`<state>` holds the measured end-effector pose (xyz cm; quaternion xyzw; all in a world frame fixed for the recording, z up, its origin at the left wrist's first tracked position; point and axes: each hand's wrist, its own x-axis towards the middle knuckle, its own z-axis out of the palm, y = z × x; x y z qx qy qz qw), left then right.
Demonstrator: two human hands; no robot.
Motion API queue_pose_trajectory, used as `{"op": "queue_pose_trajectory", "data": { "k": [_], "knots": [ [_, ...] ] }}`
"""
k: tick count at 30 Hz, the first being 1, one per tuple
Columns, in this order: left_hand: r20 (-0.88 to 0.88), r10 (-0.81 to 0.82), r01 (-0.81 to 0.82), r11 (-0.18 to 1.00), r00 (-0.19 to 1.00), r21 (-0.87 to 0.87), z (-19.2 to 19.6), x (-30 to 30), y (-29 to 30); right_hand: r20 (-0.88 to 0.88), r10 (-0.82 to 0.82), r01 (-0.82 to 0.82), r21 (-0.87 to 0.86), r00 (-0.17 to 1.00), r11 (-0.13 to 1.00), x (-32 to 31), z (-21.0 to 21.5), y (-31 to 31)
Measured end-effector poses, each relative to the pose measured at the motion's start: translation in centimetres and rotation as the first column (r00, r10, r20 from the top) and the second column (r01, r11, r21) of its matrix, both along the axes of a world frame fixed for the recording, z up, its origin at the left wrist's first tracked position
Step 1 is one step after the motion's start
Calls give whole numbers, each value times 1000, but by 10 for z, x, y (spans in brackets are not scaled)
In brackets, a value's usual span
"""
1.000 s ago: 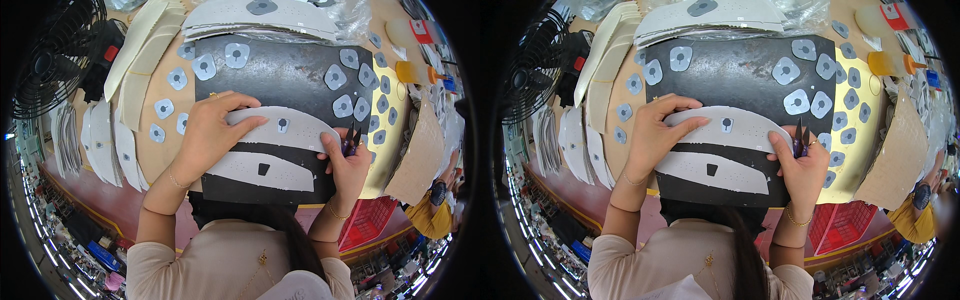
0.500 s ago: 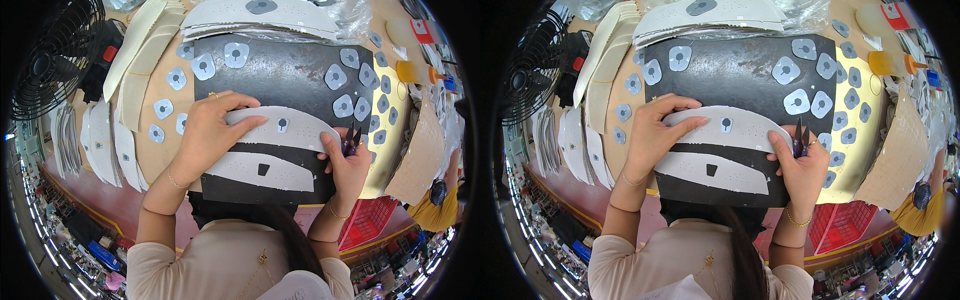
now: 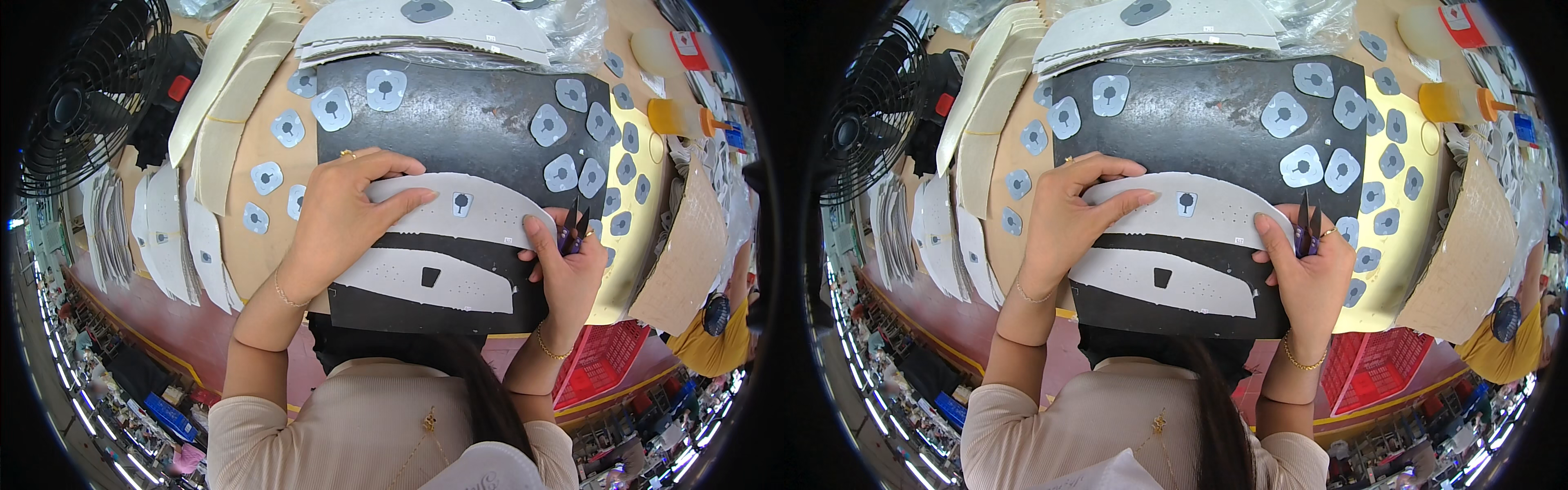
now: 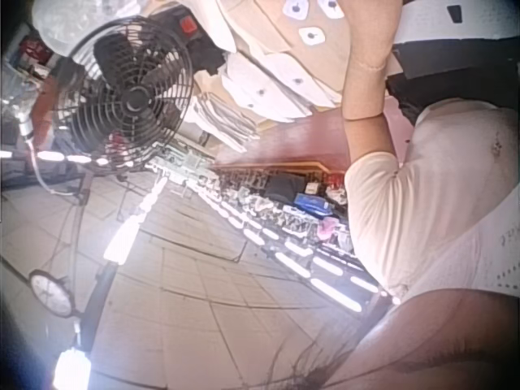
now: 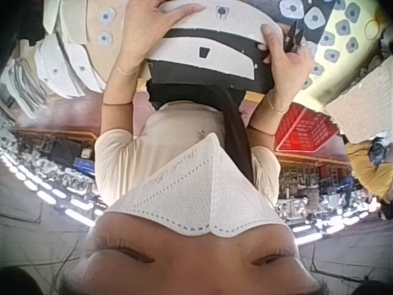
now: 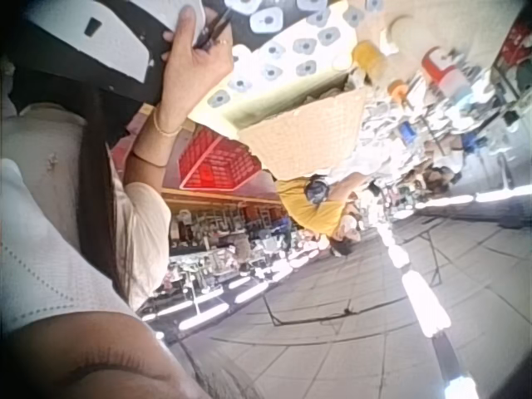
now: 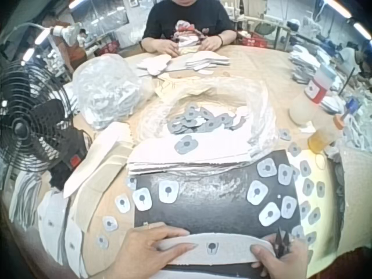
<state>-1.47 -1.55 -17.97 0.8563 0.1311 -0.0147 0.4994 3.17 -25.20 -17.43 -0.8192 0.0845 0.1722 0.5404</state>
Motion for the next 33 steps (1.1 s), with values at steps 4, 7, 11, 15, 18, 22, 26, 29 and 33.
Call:
{"op": "queue_pose_trajectory", "data": {
  "k": [4, 7, 11, 15, 18, 22, 26, 29, 33],
  "knots": [
    [22, 0, 0, 1000, 1000, -23, -2, 1, 2, 4, -4, 4, -4, 1000, 1000, 0, 0, 1],
    [32, 6, -5, 999, 999, -32, -3, 1, 1, 2, 3, -3, -12, 1000, 1000, 0, 1, 1],
    [17, 11, -10, 1000, 1000, -28, -1, 1, 1, 1, 8, -8, -19, 1000, 1000, 0, 1, 0],
    [-2, 11, -11, 1000, 1000, -26, 0, 2, 1, 5, 7, -7, -16, 1000, 1000, 0, 1, 1],
    [19, 11, -11, 1000, 1000, -18, -3, 1, 1, -2, 0, 0, -19, 1000, 1000, 0, 1, 2],
    [25, 8, -8, 1000, 1000, -17, -2, 2, 1, 0, 2, -2, -11, 1000, 1000, 0, 1, 1],
    [25, 7, -7, 1000, 1000, -14, -2, 2, 0, -6, -1, 1, -27, 1000, 1000, 0, 1, 2],
    [31, 7, -7, 1000, 999, -2, -2, 1, 0, -10, 6, -6, -36, 1000, 999, 0, 1, 1],
    [39, 9, -9, 1000, 999, 7, -2, 2, 0, 0, -2, 2, -28, 1000, 1000, 0, 2, 2]
  ]
}}
